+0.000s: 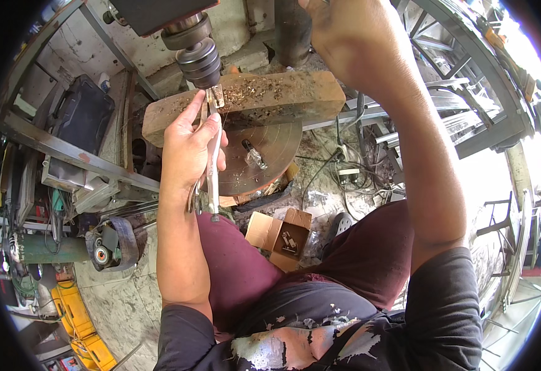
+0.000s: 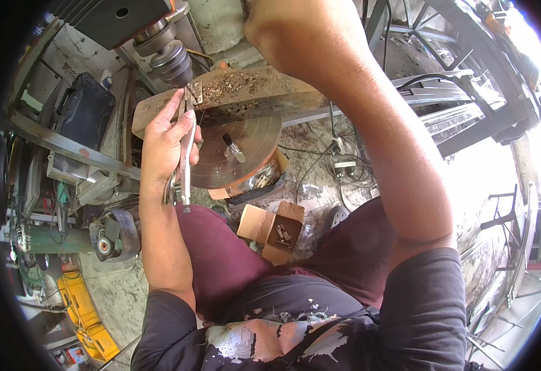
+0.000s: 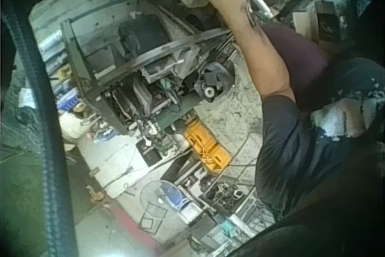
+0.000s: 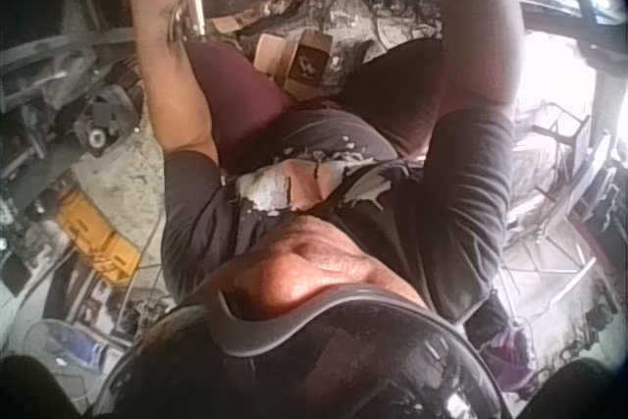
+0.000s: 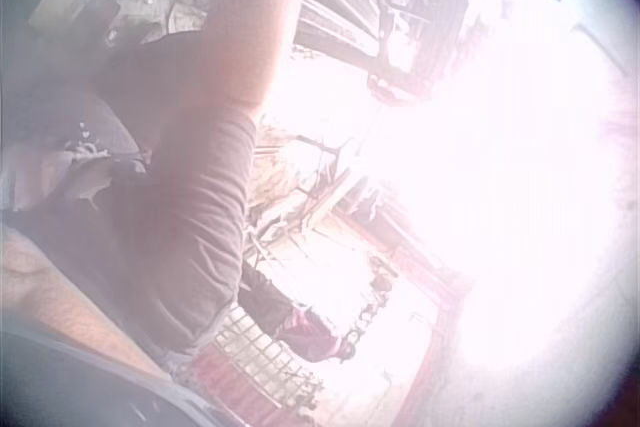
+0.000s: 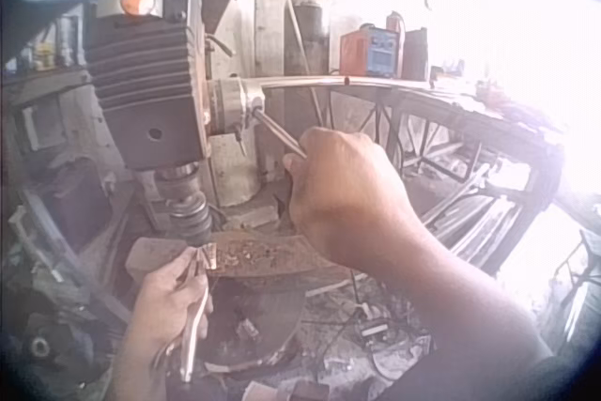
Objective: Drill holes in small metal components using a drill press and refine them with an angle grinder.
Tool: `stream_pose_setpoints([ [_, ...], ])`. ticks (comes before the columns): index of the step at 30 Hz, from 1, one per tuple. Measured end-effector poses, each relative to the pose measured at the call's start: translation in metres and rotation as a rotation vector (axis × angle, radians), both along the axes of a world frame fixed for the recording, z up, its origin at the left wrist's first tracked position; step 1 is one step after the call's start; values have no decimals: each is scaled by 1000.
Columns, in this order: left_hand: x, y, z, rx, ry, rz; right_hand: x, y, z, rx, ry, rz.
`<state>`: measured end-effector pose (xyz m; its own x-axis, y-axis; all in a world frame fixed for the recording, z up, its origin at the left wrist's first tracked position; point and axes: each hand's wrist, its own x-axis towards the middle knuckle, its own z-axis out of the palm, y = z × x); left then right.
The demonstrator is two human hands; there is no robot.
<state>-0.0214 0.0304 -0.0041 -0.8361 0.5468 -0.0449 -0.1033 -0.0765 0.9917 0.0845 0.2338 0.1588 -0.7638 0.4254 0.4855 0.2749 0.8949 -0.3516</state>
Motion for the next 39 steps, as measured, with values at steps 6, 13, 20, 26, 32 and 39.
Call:
stream_pose_setpoints([
  [6, -1, 0, -1, -2, -7, 3, 1, -3, -3, -23, 36, -12],
  [13, -2, 0, -1, -4, -7, -6, 1, -4, 1, -54, 11, -28],
  [20, -3, -3, -2, 10, -7, 0, -2, 3, -3, -6, 33, 51],
  [26, -1, 8, -5, 5, -1, -20, -1, 18, 67, 1186, -139, -21],
  [32, 3, -8, -21, -25, 113, 114, -45, 29, 96, 132, 609, 124],
  [39, 49, -20, -26, 54, 101, 339, 7, 5, -35, -333, 108, 336],
])
